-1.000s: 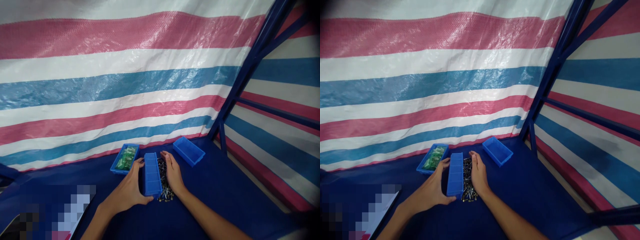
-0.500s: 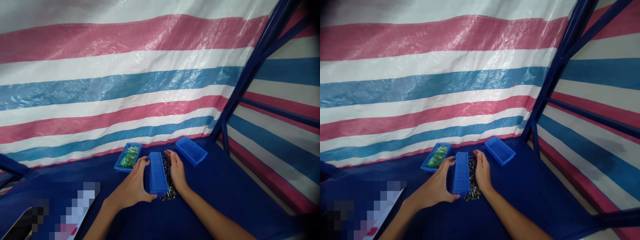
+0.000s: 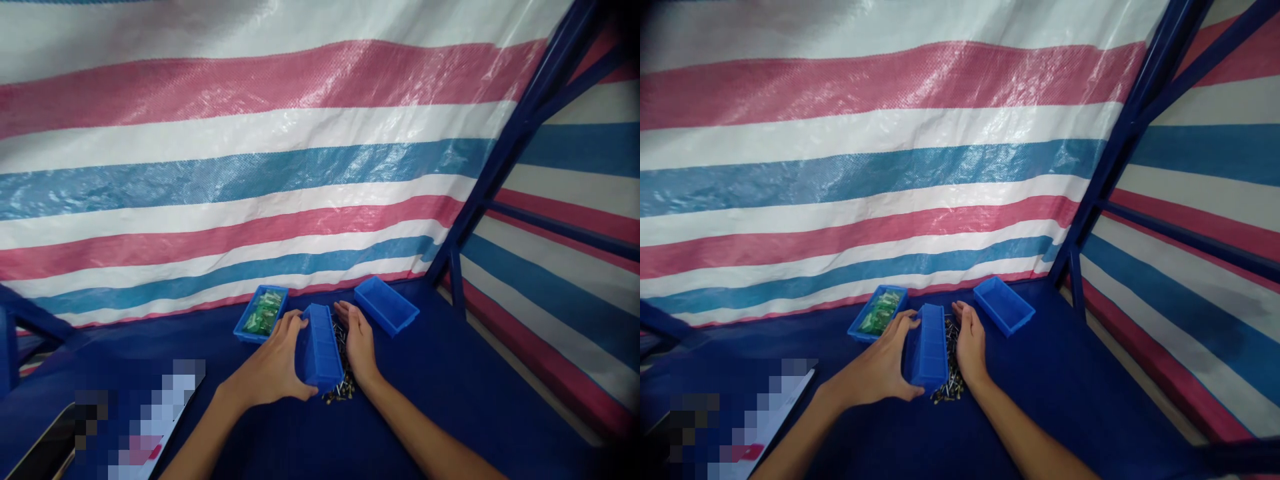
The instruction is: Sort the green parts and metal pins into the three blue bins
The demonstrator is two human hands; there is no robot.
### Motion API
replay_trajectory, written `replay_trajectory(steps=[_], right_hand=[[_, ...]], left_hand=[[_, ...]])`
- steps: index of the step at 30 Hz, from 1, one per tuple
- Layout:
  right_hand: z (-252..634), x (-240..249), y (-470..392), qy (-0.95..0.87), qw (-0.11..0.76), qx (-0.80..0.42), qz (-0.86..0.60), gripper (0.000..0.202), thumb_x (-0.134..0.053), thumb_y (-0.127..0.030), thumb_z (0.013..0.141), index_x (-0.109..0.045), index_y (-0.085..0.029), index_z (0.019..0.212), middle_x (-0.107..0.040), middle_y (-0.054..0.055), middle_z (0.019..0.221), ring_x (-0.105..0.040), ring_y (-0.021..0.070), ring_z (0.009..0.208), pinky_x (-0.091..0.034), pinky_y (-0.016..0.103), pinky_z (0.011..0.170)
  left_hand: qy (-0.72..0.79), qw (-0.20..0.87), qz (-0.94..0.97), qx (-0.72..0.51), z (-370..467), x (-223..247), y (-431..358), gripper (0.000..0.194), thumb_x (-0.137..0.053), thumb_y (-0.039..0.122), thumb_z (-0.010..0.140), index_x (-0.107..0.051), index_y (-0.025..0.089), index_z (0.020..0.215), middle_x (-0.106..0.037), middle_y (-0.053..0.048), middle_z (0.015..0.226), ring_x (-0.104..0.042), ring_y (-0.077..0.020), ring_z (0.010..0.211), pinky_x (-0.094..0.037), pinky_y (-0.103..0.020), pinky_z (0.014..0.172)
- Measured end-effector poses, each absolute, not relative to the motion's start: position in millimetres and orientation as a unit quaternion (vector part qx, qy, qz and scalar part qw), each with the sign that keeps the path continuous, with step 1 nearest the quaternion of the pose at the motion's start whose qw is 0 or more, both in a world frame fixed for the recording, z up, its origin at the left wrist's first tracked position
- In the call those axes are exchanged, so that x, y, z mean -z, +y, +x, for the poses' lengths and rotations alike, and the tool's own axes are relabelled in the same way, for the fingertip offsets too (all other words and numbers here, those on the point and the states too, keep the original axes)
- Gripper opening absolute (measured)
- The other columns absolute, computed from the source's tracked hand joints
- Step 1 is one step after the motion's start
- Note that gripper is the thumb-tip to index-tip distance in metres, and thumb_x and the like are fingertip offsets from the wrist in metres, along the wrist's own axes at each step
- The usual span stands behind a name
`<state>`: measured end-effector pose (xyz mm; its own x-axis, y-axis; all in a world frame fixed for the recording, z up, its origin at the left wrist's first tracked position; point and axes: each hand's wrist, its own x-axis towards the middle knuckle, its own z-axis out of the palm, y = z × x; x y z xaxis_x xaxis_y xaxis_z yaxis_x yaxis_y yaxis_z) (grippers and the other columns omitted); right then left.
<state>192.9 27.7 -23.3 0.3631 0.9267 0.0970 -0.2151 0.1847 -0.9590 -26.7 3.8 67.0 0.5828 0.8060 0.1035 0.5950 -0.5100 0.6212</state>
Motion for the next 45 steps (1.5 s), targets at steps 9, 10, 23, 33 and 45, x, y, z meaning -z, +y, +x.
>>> replay_trajectory(steps=[9,10,23,33,45], right_hand=[[195.5,24.7,28.4,-0.358,0.682,-0.394,-0.501,0.052,-0.050,-0.065,0.104,-0.075,-0.023,0.124,-0.076,0.012,0.134,-0.069,0.0295,0.130,-0.047,0.048,0.117],[196.0,24.9,28.6,-0.356,0.684,-0.393,-0.502,0.051,-0.050,-0.064,0.103,-0.075,-0.024,0.122,-0.076,0.011,0.133,-0.069,0.0296,0.130,-0.047,0.048,0.117],[197.0,29.7,32.0,-0.355,0.691,-0.392,-0.493,0.047,-0.055,-0.060,0.101,-0.074,-0.022,0.119,-0.075,0.012,0.133,-0.068,0.0291,0.127,-0.048,0.048,0.116],[195.9,33.3,33.4,-0.354,0.696,-0.385,-0.492,0.043,-0.055,-0.059,0.101,-0.076,-0.025,0.117,-0.077,0.010,0.129,-0.068,0.0299,0.126,-0.048,0.047,0.114],[195.1,29.5,32.3,-0.358,0.698,-0.387,-0.484,0.042,-0.058,-0.059,0.100,-0.077,-0.025,0.115,-0.077,0.010,0.127,-0.069,0.0301,0.123,-0.048,0.047,0.113]], left_hand=[[0.396,0.241,0.865,-0.189,-17.9,-71.5,10.0,0.118,-0.102,0.044,0.052,-0.043,0.029,0.153,-0.037,-0.014,0.161,-0.034,-0.0494,0.153,-0.040,-0.067,0.121],[0.397,0.238,0.867,-0.184,-16.2,-73.1,10.4,0.118,-0.102,0.043,0.051,-0.044,0.029,0.153,-0.038,-0.014,0.160,-0.037,-0.0492,0.151,-0.042,-0.067,0.119],[0.396,0.220,0.878,-0.153,-5.1,-93.1,14.5,0.110,-0.101,0.041,0.050,-0.049,0.030,0.145,-0.049,-0.010,0.144,-0.051,-0.0439,0.134,-0.051,-0.061,0.109],[0.386,0.183,0.895,-0.131,-7.9,-90.9,15.3,0.113,-0.102,0.045,0.052,-0.044,0.028,0.147,-0.045,-0.012,0.148,-0.047,-0.0433,0.138,-0.050,-0.058,0.111],[0.390,0.177,0.897,-0.109,-11.8,-93.7,12.2,0.113,-0.103,0.044,0.052,-0.043,0.027,0.146,-0.043,-0.013,0.149,-0.046,-0.0435,0.139,-0.052,-0.058,0.109]])
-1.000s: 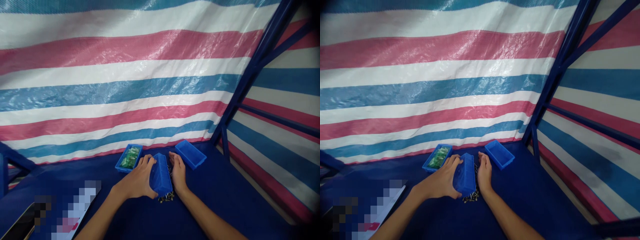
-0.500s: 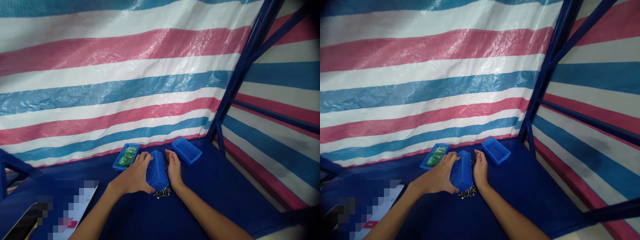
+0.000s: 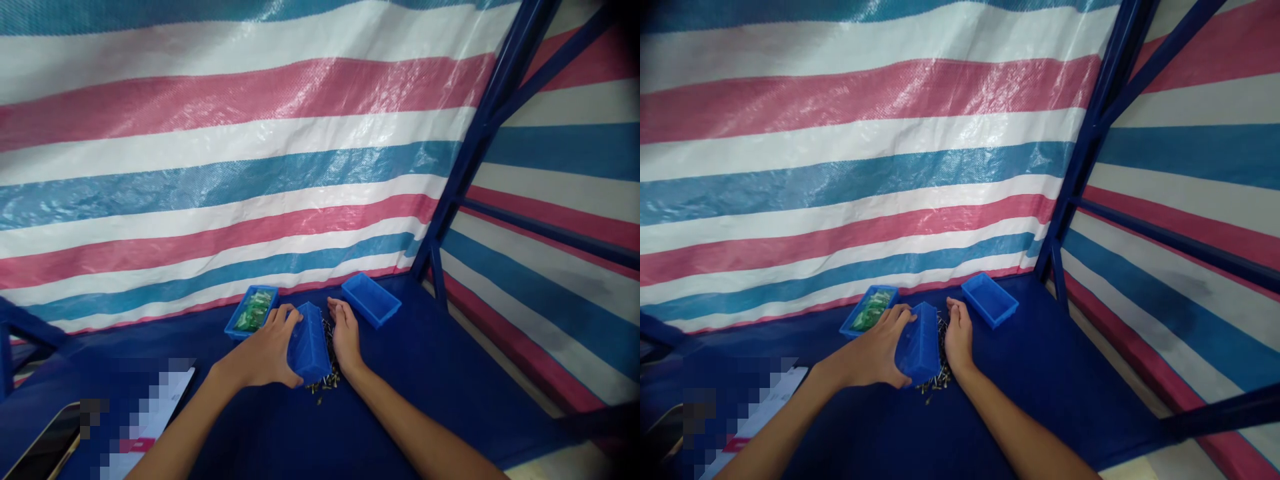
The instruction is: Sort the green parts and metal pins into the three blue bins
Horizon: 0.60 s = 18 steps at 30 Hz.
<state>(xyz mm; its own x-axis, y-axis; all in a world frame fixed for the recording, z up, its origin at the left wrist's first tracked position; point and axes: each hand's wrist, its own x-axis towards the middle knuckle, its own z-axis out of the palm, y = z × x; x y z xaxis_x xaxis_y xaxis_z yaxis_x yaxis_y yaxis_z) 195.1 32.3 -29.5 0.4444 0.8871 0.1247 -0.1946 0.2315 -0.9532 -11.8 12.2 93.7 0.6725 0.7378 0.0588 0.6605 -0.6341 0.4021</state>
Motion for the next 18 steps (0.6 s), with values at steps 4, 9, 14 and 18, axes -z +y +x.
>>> replay_trajectory(steps=[4,9,14,18], right_hand=[[194.6,27.5,31.9,-0.353,0.701,-0.390,-0.482,0.041,-0.060,-0.059,0.099,-0.078,-0.025,0.113,-0.077,0.010,0.126,-0.069,0.0302,0.123,-0.048,0.047,0.113],[193.5,26.4,32.5,-0.342,0.709,-0.392,-0.476,0.041,-0.059,-0.058,0.099,-0.077,-0.024,0.112,-0.077,0.011,0.126,-0.070,0.0304,0.122,-0.049,0.048,0.113],[193.6,27.0,32.8,-0.337,0.718,-0.390,-0.468,0.040,-0.060,-0.057,0.099,-0.076,-0.024,0.113,-0.076,0.011,0.126,-0.070,0.0306,0.122,-0.049,0.050,0.113],[197.3,23.0,32.5,-0.341,0.724,-0.382,-0.462,0.038,-0.060,-0.055,0.099,-0.076,-0.024,0.113,-0.077,0.011,0.126,-0.070,0.0305,0.122,-0.049,0.050,0.114]], left_hand=[[0.389,0.172,0.898,-0.117,-14.3,-96.5,11.9,0.110,-0.102,0.045,0.053,-0.044,0.027,0.145,-0.045,-0.013,0.147,-0.045,-0.0454,0.140,-0.050,-0.061,0.110],[0.384,0.177,0.895,-0.144,-17.8,-105.7,11.0,0.112,-0.101,0.043,0.056,-0.041,0.028,0.150,-0.042,-0.013,0.153,-0.042,-0.0456,0.146,-0.045,-0.063,0.116],[0.379,0.236,0.870,-0.208,-21.7,-104.4,14.1,0.120,-0.099,0.044,0.064,-0.029,0.033,0.161,-0.037,-0.014,0.161,-0.044,-0.0448,0.148,-0.042,-0.066,0.119],[0.374,0.300,0.830,-0.287,-17.7,-89.2,17.3,0.138,-0.099,0.045,0.068,-0.008,0.039,0.171,-0.023,-0.015,0.173,-0.037,-0.0467,0.154,-0.039,-0.071,0.121]])
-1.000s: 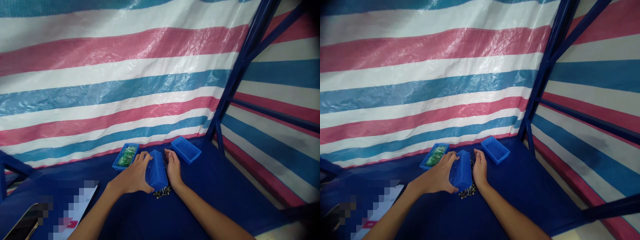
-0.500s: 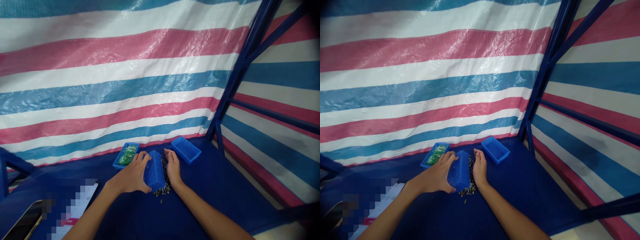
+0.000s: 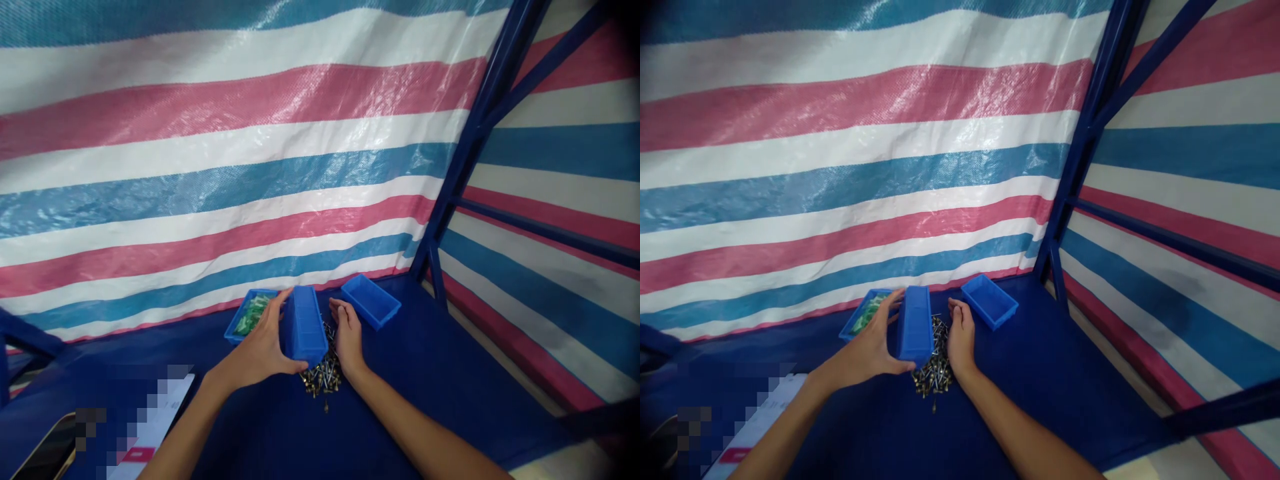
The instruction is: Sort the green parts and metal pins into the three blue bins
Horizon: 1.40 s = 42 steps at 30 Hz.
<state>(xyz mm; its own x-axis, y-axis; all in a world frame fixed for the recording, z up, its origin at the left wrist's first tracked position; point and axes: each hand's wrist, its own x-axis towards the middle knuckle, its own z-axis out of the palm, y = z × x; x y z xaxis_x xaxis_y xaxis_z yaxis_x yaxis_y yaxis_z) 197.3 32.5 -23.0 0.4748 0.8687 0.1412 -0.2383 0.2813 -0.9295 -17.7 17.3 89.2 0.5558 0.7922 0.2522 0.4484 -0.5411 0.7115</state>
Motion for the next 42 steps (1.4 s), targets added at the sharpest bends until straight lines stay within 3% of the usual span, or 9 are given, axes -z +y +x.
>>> replay_trajectory(steps=[6,12,19,22,25,27,29,31,42], right_hand=[[202.0,4.2,28.6,-0.366,0.728,-0.373,-0.443,0.037,-0.059,-0.056,0.101,-0.076,-0.025,0.111,-0.078,0.009,0.123,-0.070,0.0301,0.122,-0.048,0.050,0.115],[197.6,-12.1,17.5,-0.411,0.681,-0.442,-0.414,0.045,-0.058,-0.063,0.102,-0.074,-0.026,0.124,-0.080,0.010,0.120,-0.075,0.0309,0.107,-0.059,0.047,0.096],[193.6,-19.9,15.6,-0.336,0.646,-0.583,-0.361,0.047,-0.075,-0.061,0.090,-0.078,-0.026,0.122,-0.081,0.006,0.117,-0.075,0.0335,0.108,-0.060,0.045,0.091],[198.2,-22.8,19.8,-0.290,0.631,-0.618,-0.369,0.047,-0.086,-0.051,0.078,-0.079,-0.024,0.116,-0.082,0.007,0.110,-0.076,0.0343,0.103,-0.061,0.044,0.084],[208.1,-26.1,24.5,-0.275,0.638,-0.601,-0.394,0.049,-0.085,-0.051,0.076,-0.078,-0.024,0.117,-0.082,0.005,0.109,-0.075,0.0319,0.095,-0.059,0.038,0.071],[216.3,-28.5,27.6,-0.272,0.654,-0.578,-0.405,0.051,-0.084,-0.053,0.079,-0.076,-0.025,0.121,-0.081,0.004,0.108,-0.073,0.0288,0.089,-0.054,0.033,0.061],[224.1,-30.8,30.6,-0.259,0.672,-0.557,-0.413,0.056,-0.085,-0.054,0.078,-0.074,-0.026,0.125,-0.079,0.001,0.104,-0.071,0.0253,0.083,-0.049,0.029,0.055],[230.1,-32.6,33.0,-0.248,0.688,-0.537,-0.421,0.062,-0.086,-0.055,0.076,-0.071,-0.026,0.129,-0.078,-0.001,0.099,-0.069,0.0223,0.077,-0.047,0.028,0.053],[238.9,-38.8,35.2,-0.207,0.759,-0.436,-0.437,0.050,-0.081,-0.056,0.080,-0.071,-0.026,0.118,-0.072,-0.001,0.100,-0.062,0.0177,0.072,-0.049,0.028,0.058]], left_hand=[[0.362,0.337,0.760,-0.421,-2.2,-70.4,20.7,0.140,-0.100,0.047,0.071,-0.001,0.040,0.171,-0.021,-0.015,0.173,-0.025,-0.0462,0.160,-0.036,-0.071,0.123],[0.352,0.370,0.702,-0.496,12.4,-57.4,26.6,0.144,-0.098,0.053,0.071,0.007,0.039,0.169,-0.025,-0.018,0.169,-0.037,-0.0442,0.155,-0.040,-0.064,0.122],[0.351,0.371,0.719,-0.471,28.0,-51.3,29.5,0.147,-0.094,0.062,0.073,0.018,0.039,0.166,-0.018,-0.018,0.172,-0.031,-0.0395,0.159,-0.037,-0.058,0.126],[0.344,0.372,0.738,-0.447,28.2,-49.8,33.7,0.151,-0.093,0.065,0.073,0.022,0.036,0.166,-0.011,-0.021,0.176,-0.029,-0.0411,0.161,-0.037,-0.060,0.125],[0.331,0.361,0.767,-0.413,18.3,-45.0,37.9,0.154,-0.092,0.067,0.073,0.024,0.033,0.168,-0.007,-0.022,0.179,-0.024,-0.0401,0.163,-0.032,-0.061,0.129],[0.341,0.337,0.798,-0.365,8.3,-39.0,38.9,0.138,-0.084,0.068,0.083,0.015,0.030,0.171,-0.009,-0.019,0.180,-0.018,-0.0376,0.165,-0.025,-0.060,0.132],[0.365,0.296,0.839,-0.275,0.5,-32.0,38.5,0.095,-0.062,0.062,0.104,-0.007,0.029,0.174,-0.018,-0.014,0.180,-0.015,-0.0342,0.166,-0.021,-0.061,0.133],[0.362,0.257,0.871,-0.211,-1.3,-25.7,37.9,0.073,-0.048,0.057,0.111,-0.019,0.030,0.173,-0.024,-0.010,0.178,-0.016,-0.0322,0.166,-0.019,-0.060,0.134],[0.332,0.221,0.901,-0.173,27.7,-20.8,55.5,0.071,-0.041,0.063,0.111,-0.029,0.028,0.171,-0.030,-0.008,0.176,-0.018,-0.0284,0.166,-0.019,-0.056,0.134]])
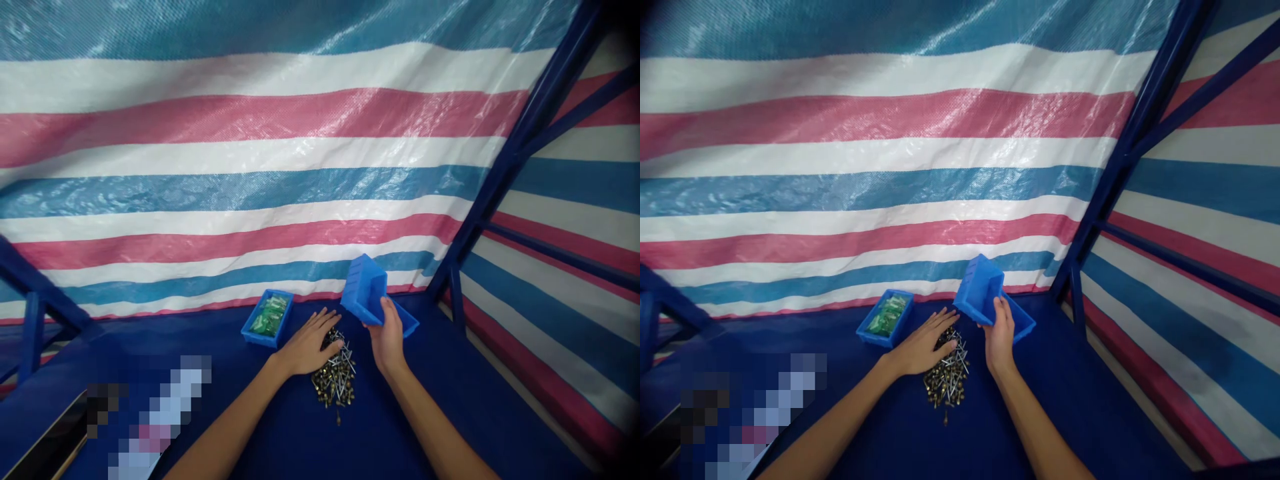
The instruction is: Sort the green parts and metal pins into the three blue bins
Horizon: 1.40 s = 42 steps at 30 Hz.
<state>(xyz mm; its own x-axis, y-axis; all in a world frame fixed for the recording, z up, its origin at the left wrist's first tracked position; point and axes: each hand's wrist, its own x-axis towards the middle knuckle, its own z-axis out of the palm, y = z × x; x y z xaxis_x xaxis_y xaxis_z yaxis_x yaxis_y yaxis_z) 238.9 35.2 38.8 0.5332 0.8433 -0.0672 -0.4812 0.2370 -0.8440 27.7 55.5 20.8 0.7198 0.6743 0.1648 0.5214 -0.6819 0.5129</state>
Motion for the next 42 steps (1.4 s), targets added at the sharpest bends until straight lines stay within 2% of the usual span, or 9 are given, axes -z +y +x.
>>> replay_trajectory(steps=[6,11,16,20,25,34,42], right_hand=[[239.3,-35.5,35.4,-0.210,0.766,-0.426,-0.432,0.047,-0.078,-0.057,0.082,-0.069,-0.027,0.117,-0.069,-0.003,0.092,-0.061,0.0184,0.071,-0.048,0.029,0.059],[237.4,-30.5,34.7,-0.213,0.756,-0.437,-0.438,0.048,-0.078,-0.058,0.083,-0.069,-0.027,0.118,-0.071,-0.002,0.097,-0.063,0.0191,0.075,-0.051,0.030,0.062],[236.6,-26.0,35.5,-0.230,0.748,-0.426,-0.454,0.048,-0.076,-0.059,0.084,-0.070,-0.028,0.120,-0.073,0.000,0.106,-0.066,0.0204,0.080,-0.051,0.029,0.062],[235.8,-22.6,36.5,-0.237,0.746,-0.419,-0.461,0.049,-0.076,-0.059,0.083,-0.071,-0.027,0.120,-0.074,0.000,0.106,-0.067,0.0205,0.081,-0.052,0.029,0.063],[236.6,-18.6,38.2,-0.235,0.746,-0.418,-0.463,0.051,-0.076,-0.059,0.083,-0.072,-0.027,0.123,-0.075,0.002,0.114,-0.070,0.0221,0.088,-0.054,0.029,0.064],[238.2,-15.6,39.8,-0.228,0.747,-0.419,-0.464,0.052,-0.077,-0.059,0.083,-0.072,-0.027,0.123,-0.075,0.002,0.112,-0.069,0.0223,0.087,-0.054,0.028,0.064],[238.7,-11.5,41.0,-0.223,0.742,-0.411,-0.480,0.053,-0.076,-0.059,0.083,-0.070,-0.028,0.125,-0.072,0.001,0.118,-0.068,0.0218,0.090,-0.054,0.029,0.067]], left_hand=[[0.323,0.219,0.905,-0.169,29.9,-18.6,52.7,0.074,-0.050,0.066,0.107,-0.035,0.028,0.169,-0.028,-0.009,0.176,-0.022,-0.0316,0.164,-0.019,-0.057,0.134],[0.312,0.213,0.909,-0.177,30.2,-17.7,46.9,0.074,-0.053,0.062,0.107,-0.031,0.031,0.170,-0.028,-0.007,0.177,-0.024,-0.0314,0.164,-0.021,-0.057,0.134],[0.307,0.198,0.915,-0.173,30.5,-17.0,42.8,0.067,-0.052,0.062,0.107,-0.041,0.033,0.166,-0.029,-0.006,0.177,-0.027,-0.0320,0.163,-0.022,-0.057,0.133],[0.299,0.202,0.916,-0.176,31.1,-17.4,41.6,0.076,-0.056,0.063,0.104,-0.035,0.029,0.169,-0.035,-0.008,0.174,-0.029,-0.0325,0.162,-0.021,-0.058,0.134],[0.284,0.210,0.918,-0.179,29.8,-18.5,40.6,0.066,-0.057,0.058,0.105,-0.044,0.032,0.164,-0.044,-0.006,0.170,-0.034,-0.0325,0.161,-0.020,-0.059,0.133],[0.272,0.225,0.920,-0.173,30.0,-23.7,32.6,0.065,-0.058,0.056,0.105,-0.046,0.028,0.163,-0.048,-0.006,0.168,-0.036,-0.0304,0.160,-0.025,-0.056,0.133],[0.258,0.236,0.922,-0.168,30.6,-27.4,22.9,0.063,-0.059,0.054,0.105,-0.048,0.027,0.161,-0.050,-0.007,0.167,-0.036,-0.0306,0.160,-0.025,-0.055,0.134]])
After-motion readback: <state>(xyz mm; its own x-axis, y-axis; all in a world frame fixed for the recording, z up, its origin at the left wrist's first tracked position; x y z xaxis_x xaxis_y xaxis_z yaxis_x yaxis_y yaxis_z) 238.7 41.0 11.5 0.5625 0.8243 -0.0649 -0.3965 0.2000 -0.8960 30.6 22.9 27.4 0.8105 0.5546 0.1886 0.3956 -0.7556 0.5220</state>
